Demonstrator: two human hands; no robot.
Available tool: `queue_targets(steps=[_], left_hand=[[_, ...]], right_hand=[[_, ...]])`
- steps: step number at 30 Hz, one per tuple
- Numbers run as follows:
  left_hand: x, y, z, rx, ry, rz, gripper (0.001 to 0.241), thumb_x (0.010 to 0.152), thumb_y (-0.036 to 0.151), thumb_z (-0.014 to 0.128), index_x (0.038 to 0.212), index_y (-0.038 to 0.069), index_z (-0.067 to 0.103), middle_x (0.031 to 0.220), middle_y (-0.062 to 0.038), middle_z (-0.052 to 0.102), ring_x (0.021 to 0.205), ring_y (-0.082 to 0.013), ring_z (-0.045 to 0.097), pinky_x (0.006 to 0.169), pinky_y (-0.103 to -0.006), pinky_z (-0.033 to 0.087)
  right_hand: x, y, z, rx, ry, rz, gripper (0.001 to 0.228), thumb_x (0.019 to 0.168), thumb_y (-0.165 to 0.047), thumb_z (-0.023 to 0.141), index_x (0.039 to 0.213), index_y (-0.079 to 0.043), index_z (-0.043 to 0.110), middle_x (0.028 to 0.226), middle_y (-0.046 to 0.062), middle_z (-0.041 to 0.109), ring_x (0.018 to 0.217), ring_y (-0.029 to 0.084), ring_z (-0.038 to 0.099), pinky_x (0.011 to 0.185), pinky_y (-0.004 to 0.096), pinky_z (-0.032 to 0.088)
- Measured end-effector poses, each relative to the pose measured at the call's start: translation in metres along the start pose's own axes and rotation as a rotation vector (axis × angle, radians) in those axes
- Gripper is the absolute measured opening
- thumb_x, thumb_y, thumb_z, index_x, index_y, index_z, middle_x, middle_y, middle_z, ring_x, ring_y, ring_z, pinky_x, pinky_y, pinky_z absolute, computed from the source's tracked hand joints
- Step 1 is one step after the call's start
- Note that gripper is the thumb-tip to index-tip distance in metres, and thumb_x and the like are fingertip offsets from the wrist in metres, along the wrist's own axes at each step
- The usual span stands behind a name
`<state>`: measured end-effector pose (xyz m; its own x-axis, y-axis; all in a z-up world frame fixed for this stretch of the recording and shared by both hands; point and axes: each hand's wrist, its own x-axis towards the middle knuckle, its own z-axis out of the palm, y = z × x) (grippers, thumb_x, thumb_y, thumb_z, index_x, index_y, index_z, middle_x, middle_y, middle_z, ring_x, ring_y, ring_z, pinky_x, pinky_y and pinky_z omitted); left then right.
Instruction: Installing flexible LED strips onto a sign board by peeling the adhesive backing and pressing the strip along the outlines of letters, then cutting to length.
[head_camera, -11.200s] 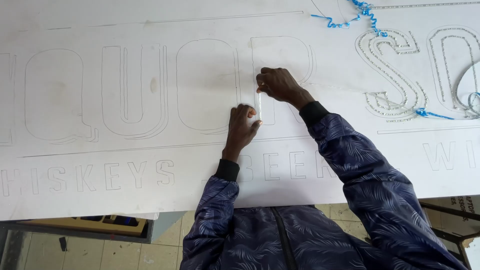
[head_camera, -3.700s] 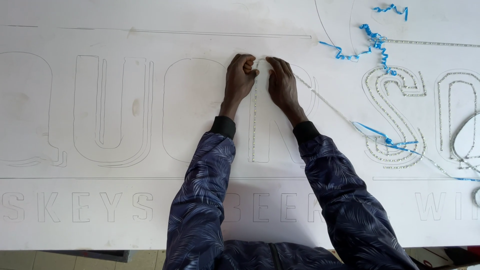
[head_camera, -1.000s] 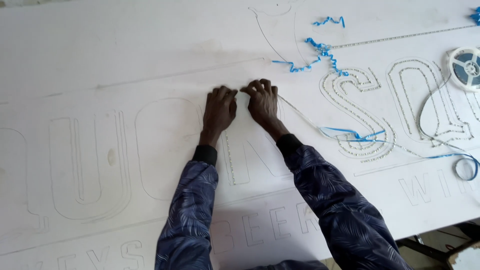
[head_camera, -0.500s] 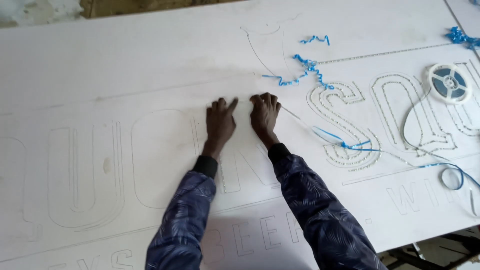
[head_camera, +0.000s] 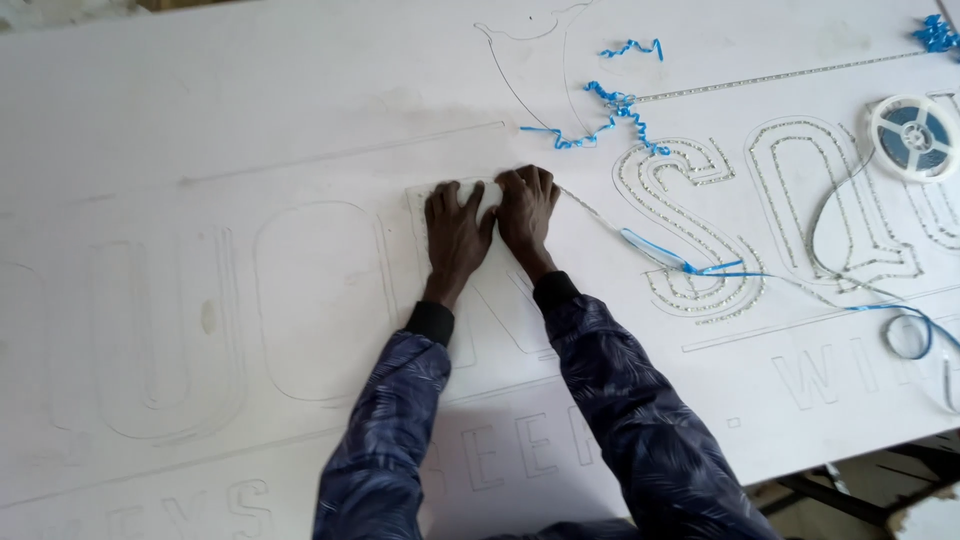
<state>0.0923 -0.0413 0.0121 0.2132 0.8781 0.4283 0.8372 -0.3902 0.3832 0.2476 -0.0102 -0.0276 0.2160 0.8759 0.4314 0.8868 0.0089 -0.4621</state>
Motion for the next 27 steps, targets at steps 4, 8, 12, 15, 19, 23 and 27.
queue_targets(steps=[4, 8, 12, 15, 19, 23, 27], left_hand=[[0.012, 0.01, -0.021, 0.035, -0.062, 0.005, 0.049, 0.118, 0.048, 0.062, 0.151, 0.013, 0.074, 0.149, -0.018, 0.06, 0.154, -0.0429, 0.052, 0.13, -0.0625, 0.041], [-0.002, 0.01, -0.021, 0.045, -0.158, 0.003, 0.057, 0.119, 0.059, 0.054, 0.157, 0.02, 0.069, 0.151, -0.014, 0.061, 0.155, -0.0371, 0.054, 0.134, -0.0605, 0.037], [0.004, 0.009, -0.016, 0.068, -0.176, 0.003, 0.065, 0.117, 0.072, 0.05, 0.162, 0.027, 0.065, 0.152, -0.013, 0.059, 0.157, -0.0372, 0.053, 0.135, -0.0635, 0.034], [0.005, 0.006, -0.009, 0.127, -0.141, 0.029, 0.064, 0.117, 0.071, 0.051, 0.161, 0.027, 0.067, 0.151, -0.011, 0.058, 0.156, -0.036, 0.053, 0.133, -0.0623, 0.037], [0.0, 0.01, -0.011, 0.115, -0.147, 0.021, 0.063, 0.117, 0.07, 0.05, 0.16, 0.027, 0.066, 0.152, -0.011, 0.058, 0.157, -0.0355, 0.052, 0.134, -0.0619, 0.036], [0.004, 0.014, -0.02, 0.111, -0.144, 0.002, 0.062, 0.118, 0.068, 0.05, 0.161, 0.026, 0.068, 0.157, -0.013, 0.057, 0.159, -0.0362, 0.049, 0.135, -0.062, 0.035], [0.002, 0.008, -0.007, 0.098, -0.153, 0.038, 0.062, 0.12, 0.066, 0.048, 0.164, 0.025, 0.066, 0.157, -0.012, 0.059, 0.158, -0.0349, 0.052, 0.135, -0.0647, 0.032]], right_hand=[[0.007, 0.002, -0.003, 0.033, -0.043, -0.028, 0.057, 0.067, -0.02, 0.102, 0.117, -0.029, 0.077, 0.118, -0.002, 0.063, 0.135, 0.032, 0.054, 0.113, 0.055, 0.04], [-0.012, 0.01, -0.01, 0.031, -0.037, 0.081, 0.033, 0.096, -0.016, 0.084, 0.124, -0.032, 0.077, 0.119, -0.004, 0.065, 0.135, 0.026, 0.057, 0.111, 0.05, 0.041], [0.004, 0.034, -0.024, -0.022, -0.073, 0.07, 0.023, 0.105, -0.019, 0.079, 0.123, -0.034, 0.08, 0.121, -0.003, 0.067, 0.132, 0.027, 0.061, 0.105, 0.049, 0.046], [0.009, 0.044, -0.028, 0.003, -0.007, 0.072, 0.022, 0.104, -0.01, 0.074, 0.112, -0.03, 0.076, 0.118, -0.002, 0.063, 0.127, 0.027, 0.06, 0.099, 0.045, 0.046], [0.002, 0.038, -0.027, -0.1, -0.055, 0.107, 0.02, 0.106, -0.01, 0.07, 0.111, -0.029, 0.07, 0.12, -0.006, 0.062, 0.128, 0.023, 0.059, 0.1, 0.042, 0.045], [0.0, 0.028, -0.04, -0.1, -0.024, 0.035, 0.02, 0.109, -0.009, 0.067, 0.114, -0.028, 0.063, 0.111, -0.004, 0.06, 0.123, 0.024, 0.06, 0.097, 0.044, 0.045], [-0.005, 0.041, -0.032, -0.091, -0.022, -0.04, 0.033, 0.101, -0.001, 0.068, 0.115, -0.03, 0.065, 0.112, -0.004, 0.056, 0.122, 0.025, 0.059, 0.096, 0.042, 0.047]])
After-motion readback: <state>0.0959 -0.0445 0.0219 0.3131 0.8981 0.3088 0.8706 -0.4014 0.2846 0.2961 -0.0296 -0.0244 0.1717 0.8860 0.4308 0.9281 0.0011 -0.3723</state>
